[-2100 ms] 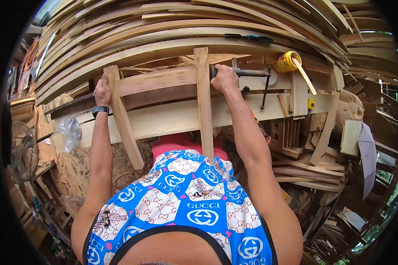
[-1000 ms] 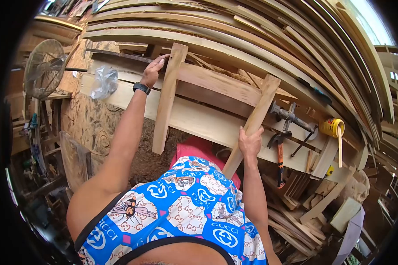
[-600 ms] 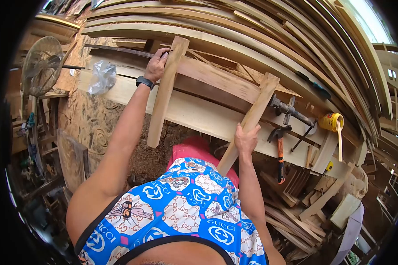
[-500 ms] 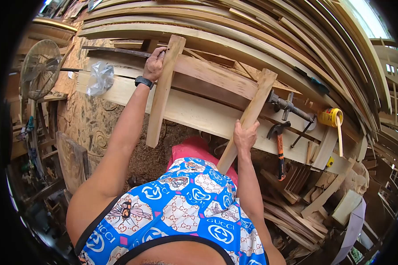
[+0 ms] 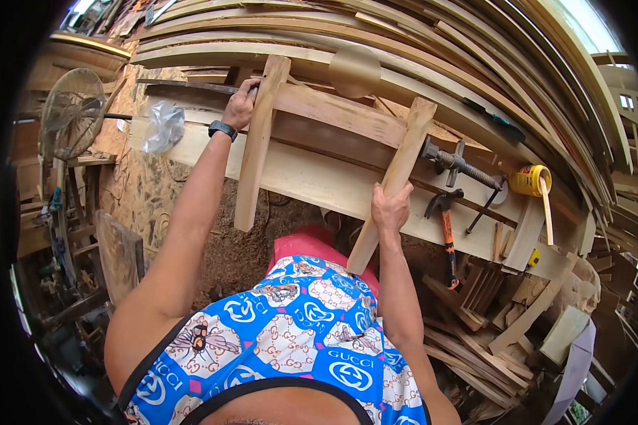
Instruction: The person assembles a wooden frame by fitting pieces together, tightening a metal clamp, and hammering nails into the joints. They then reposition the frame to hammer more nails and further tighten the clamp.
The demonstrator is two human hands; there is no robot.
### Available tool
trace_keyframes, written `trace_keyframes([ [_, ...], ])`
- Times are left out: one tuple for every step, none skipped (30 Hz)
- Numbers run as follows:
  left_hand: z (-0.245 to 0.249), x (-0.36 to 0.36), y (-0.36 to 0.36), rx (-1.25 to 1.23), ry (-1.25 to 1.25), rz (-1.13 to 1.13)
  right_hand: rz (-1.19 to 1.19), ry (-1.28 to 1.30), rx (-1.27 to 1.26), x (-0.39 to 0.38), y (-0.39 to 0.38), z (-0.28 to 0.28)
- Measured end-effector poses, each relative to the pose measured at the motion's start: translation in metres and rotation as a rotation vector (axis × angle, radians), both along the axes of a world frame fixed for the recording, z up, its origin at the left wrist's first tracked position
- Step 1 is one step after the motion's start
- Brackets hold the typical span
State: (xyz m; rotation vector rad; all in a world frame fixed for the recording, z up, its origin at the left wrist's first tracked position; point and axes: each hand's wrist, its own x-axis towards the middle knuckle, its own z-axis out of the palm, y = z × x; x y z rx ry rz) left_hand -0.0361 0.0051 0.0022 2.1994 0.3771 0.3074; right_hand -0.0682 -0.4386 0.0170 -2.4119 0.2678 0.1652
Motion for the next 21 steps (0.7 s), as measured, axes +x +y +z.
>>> trace_keyframes([
  [-0.005,0.002,0.001,-0.041,0.021,0.014,-0.001,-0.004,0.006,0.001,0.000,0.001],
  [-0.007,0.004,0.004,-0.081,0.039,0.027,0.001,0.007,-0.010,0.003,0.001,0.003],
  [-0.004,0.004,0.004,-0.075,0.032,0.021,0.000,0.020,-0.028,0.003,0.003,0.005],
  [0.000,0.003,0.000,0.003,0.054,0.065,-0.012,0.012,-0.024,0.003,0.004,0.004],
  [0.003,0.003,-0.006,0.075,0.075,0.100,0.002,-0.008,0.011,0.002,0.005,0.002],
  [0.004,0.004,-0.007,0.105,0.048,0.102,0.000,-0.029,0.033,0.001,0.003,0.000],
  [-0.014,-0.001,0.008,0.230,-0.038,0.054,0.027,-0.047,0.039,0.001,0.002,0.000],
  [-0.042,0.004,0.019,0.333,-0.138,-0.015,0.058,0.035,0.038,0.003,-0.001,0.002],
  [-0.028,0.003,0.007,0.098,-0.083,0.008,0.061,0.026,0.000,0.001,-0.006,-0.001],
  [-0.034,0.004,0.008,0.154,-0.097,-0.028,0.077,0.105,0.041,0.004,-0.015,0.015],
  [-0.078,0.012,0.041,-0.325,-0.166,-0.083,0.080,0.067,0.038,0.002,-0.024,0.024],
  [-0.083,0.013,0.044,-0.335,-0.127,0.006,0.100,0.025,0.040,0.002,-0.041,0.028],
  [-0.083,0.012,0.044,-0.575,-0.067,0.020,0.083,-0.018,0.120,-0.001,-0.068,0.030],
  [-0.073,0.009,0.036,-0.265,0.014,0.082,0.087,-0.065,0.210,-0.004,-0.088,0.033],
  [-0.069,0.006,0.034,-0.055,0.050,0.108,0.031,-0.194,0.254,-0.004,-0.113,0.042],
  [-0.069,0.005,0.037,0.161,0.081,0.147,-0.083,-0.160,0.311,-0.001,-0.137,0.051],
  [-0.075,0.005,0.043,0.157,0.088,0.140,-0.142,-0.304,0.215,0.001,-0.165,0.053],
  [-0.084,0.002,0.054,0.103,0.045,0.165,-0.238,-0.319,0.124,0.003,-0.195,0.051],
  [-0.089,-0.002,0.061,0.051,0.002,0.195,-0.309,-0.325,0.010,0.006,-0.229,0.042],
  [-0.088,0.007,0.063,0.058,-0.021,0.205,-0.322,-0.277,-0.202,0.020,-0.266,0.026],
  [-0.088,0.009,0.064,0.130,0.030,0.239,-0.325,-0.264,-0.368,0.022,-0.297,0.010],
])
